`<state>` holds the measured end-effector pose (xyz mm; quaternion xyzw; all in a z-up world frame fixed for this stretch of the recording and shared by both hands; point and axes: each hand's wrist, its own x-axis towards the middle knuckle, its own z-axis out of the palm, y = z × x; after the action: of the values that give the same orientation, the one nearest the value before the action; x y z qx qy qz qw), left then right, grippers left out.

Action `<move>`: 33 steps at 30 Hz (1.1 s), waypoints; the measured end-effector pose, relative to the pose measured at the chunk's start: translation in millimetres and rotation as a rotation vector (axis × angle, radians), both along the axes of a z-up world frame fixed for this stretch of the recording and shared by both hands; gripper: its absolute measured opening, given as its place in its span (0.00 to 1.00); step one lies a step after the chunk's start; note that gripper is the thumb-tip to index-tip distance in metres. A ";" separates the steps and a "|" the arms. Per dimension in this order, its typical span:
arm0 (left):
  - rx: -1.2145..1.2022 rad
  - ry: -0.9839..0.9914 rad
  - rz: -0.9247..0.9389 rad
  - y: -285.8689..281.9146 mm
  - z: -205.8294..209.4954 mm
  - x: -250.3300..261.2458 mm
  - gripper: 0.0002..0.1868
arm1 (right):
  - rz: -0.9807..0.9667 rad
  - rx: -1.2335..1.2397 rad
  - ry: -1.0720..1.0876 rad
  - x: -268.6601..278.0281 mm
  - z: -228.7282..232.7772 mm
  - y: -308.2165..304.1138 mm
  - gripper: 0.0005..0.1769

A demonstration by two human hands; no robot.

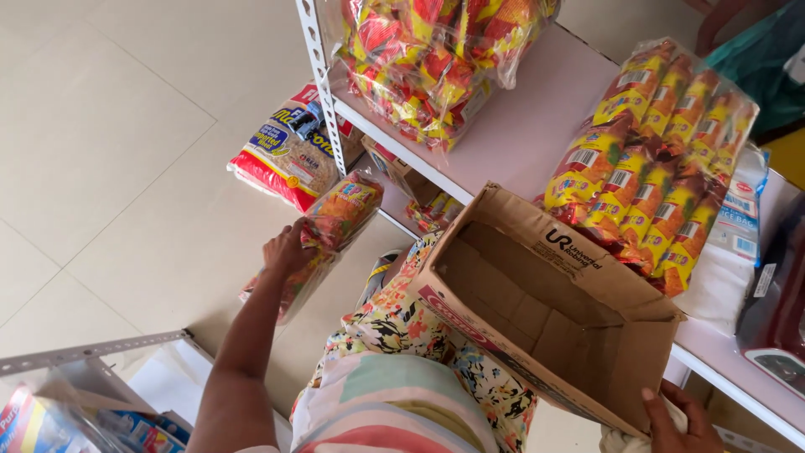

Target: Cleaning plastic-wrapped snack packages with a cloth and organizing them on shelves.

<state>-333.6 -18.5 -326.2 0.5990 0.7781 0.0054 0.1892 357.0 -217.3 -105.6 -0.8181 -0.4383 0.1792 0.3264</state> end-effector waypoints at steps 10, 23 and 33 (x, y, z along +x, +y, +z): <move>-0.122 -0.088 0.154 36.5 -141.6 -3.9 0.31 | -0.077 -0.115 0.002 -34.5 27.6 6.5 0.21; -0.495 -0.266 -0.357 92.3 -9.1 43.0 0.18 | -0.159 -0.160 0.087 -91.0 81.3 19.5 0.24; 0.060 -1.077 -0.657 162.6 332.9 282.0 0.39 | -0.133 -0.064 0.138 -93.0 73.3 25.0 0.24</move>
<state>-51.6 144.1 6.7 0.7249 0.3486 0.2697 0.5295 263.9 -192.4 -32.4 -0.8412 -0.3535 0.2269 0.3405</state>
